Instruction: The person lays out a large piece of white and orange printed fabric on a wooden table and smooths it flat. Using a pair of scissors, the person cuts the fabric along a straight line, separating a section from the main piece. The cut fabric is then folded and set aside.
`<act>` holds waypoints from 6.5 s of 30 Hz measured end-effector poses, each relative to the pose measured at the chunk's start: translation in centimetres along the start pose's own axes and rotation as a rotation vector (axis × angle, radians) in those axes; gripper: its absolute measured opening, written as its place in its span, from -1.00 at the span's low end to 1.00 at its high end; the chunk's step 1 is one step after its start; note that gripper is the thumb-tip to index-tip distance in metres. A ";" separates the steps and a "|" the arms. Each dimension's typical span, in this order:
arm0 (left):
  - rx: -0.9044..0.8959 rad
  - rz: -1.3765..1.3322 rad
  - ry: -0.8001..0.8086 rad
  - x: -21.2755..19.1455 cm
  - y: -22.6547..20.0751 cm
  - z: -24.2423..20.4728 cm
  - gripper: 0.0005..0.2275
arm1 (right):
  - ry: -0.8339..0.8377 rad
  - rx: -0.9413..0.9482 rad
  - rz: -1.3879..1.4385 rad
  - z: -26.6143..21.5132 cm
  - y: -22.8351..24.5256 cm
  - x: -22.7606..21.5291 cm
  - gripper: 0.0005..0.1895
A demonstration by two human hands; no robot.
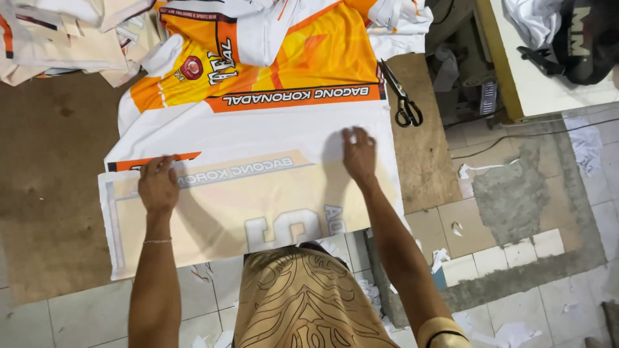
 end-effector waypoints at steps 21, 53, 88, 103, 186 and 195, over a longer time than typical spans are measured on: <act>-0.028 -0.058 0.376 3.8 7.1 5.1 -0.93 | 0.100 0.160 0.127 4.2 4.5 -0.3 -0.78; -0.043 -0.071 0.549 -5.9 6.6 7.4 -0.70 | -0.026 0.033 0.045 2.3 12.4 -6.5 -0.53; -0.650 -0.905 0.227 4.9 18.7 6.1 -0.21 | 0.372 0.289 0.166 -4.2 16.7 -7.9 -0.10; -0.044 -0.423 0.010 -3.8 -2.6 2.6 -0.57 | 0.154 0.110 0.108 -5.4 15.0 -7.5 -0.22; -0.491 -0.080 0.607 0.0 -10.3 9.2 -0.36 | 0.698 -0.019 0.086 7.7 -6.0 -5.4 0.06; -0.320 -0.236 0.155 -3.2 -12.7 4.8 -0.40 | 0.008 0.142 0.148 4.9 -8.8 -5.7 -0.31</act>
Point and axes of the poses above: each hand's wrist, its own z-axis towards the middle knuckle, its own x-axis out of the palm, y = z × x, the point moved 7 cm from there along z, towards the middle knuckle, and after that the axes turned 5 degrees about -x, right-handed, at the moved point
